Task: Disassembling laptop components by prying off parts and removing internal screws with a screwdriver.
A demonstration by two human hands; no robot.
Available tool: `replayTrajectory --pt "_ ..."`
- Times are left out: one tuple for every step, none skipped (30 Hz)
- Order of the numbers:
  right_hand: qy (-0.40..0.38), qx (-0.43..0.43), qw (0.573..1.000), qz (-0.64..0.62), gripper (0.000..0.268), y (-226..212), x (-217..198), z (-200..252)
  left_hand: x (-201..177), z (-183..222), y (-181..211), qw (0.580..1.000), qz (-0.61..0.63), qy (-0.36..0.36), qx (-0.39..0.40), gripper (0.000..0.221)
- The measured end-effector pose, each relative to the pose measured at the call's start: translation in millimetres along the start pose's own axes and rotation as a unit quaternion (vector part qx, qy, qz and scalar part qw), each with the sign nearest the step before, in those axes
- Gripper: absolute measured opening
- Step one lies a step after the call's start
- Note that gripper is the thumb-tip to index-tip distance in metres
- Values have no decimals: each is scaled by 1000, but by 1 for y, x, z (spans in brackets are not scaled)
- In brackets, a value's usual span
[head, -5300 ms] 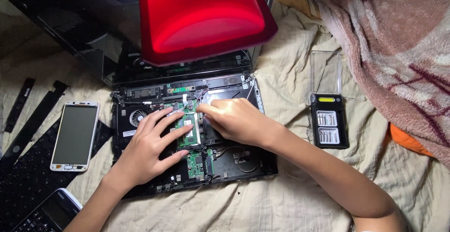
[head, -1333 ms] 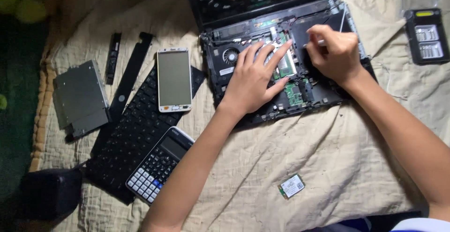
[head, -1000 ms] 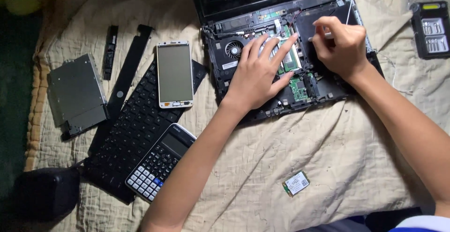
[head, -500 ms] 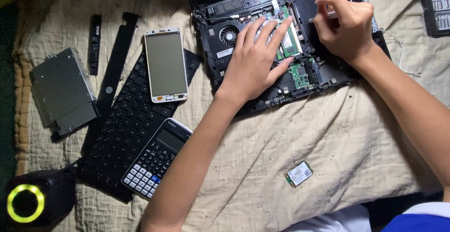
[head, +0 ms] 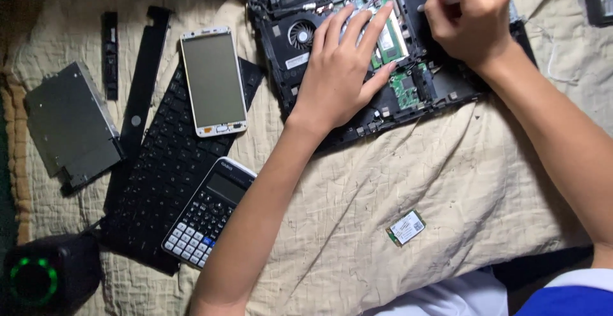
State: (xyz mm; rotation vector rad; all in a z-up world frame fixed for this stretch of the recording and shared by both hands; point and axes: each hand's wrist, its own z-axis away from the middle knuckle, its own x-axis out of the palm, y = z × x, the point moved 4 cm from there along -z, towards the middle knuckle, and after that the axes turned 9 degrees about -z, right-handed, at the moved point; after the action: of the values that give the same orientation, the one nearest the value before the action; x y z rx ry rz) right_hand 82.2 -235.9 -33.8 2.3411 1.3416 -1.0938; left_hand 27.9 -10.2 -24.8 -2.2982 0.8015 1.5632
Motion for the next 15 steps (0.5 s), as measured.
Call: replayTrajectory --pt "2 1 1000 4 11 2 0 -1 -1 -2 0 1000 0 2 4 70" --pt "1 0 1000 -1 10 4 0 -2 -1 -3 -1 1000 11 1 2 70" --pt "-3 1 1000 -10 9 3 3 0 -1 -1 -1 1000 23 -5 -4 70" --pt "-4 4 1000 -12 9 2 2 3 -1 0 0 1000 25 -8 -4 70" --pt "0 1 1000 0 11 2 2 3 -1 0 0 1000 23 -8 -5 70" --pt "4 -2 1000 11 12 2 2 3 -1 0 -1 1000 21 -9 -6 70" --pt "2 -2 1000 8 12 2 2 2 0 0 -1 1000 21 -10 -9 70" --pt "3 1 1000 7 12 2 2 2 1 0 -1 1000 14 -12 -9 70" --pt "5 5 1000 8 11 2 1 2 1 0 -1 1000 6 -12 -7 71" --pt "4 5 1000 6 11 0 2 1 0 1 -1 1000 6 -14 -8 71" --pt "4 -1 1000 -5 10 -1 1 -1 -1 0 -1 1000 12 -14 -7 70" --pt "3 -7 1000 -16 9 -2 -1 -4 -2 -1 0 1000 17 -15 -6 70" --pt "2 -9 1000 -16 9 -6 -2 -6 -5 -1 0 1000 17 -13 -7 70" --pt "1 8 1000 -19 10 -8 -4 -8 -6 -2 0 1000 24 -16 -7 69" --pt "0 24 999 -23 12 -9 -5 -10 -8 -3 0 999 31 -18 -8 69"
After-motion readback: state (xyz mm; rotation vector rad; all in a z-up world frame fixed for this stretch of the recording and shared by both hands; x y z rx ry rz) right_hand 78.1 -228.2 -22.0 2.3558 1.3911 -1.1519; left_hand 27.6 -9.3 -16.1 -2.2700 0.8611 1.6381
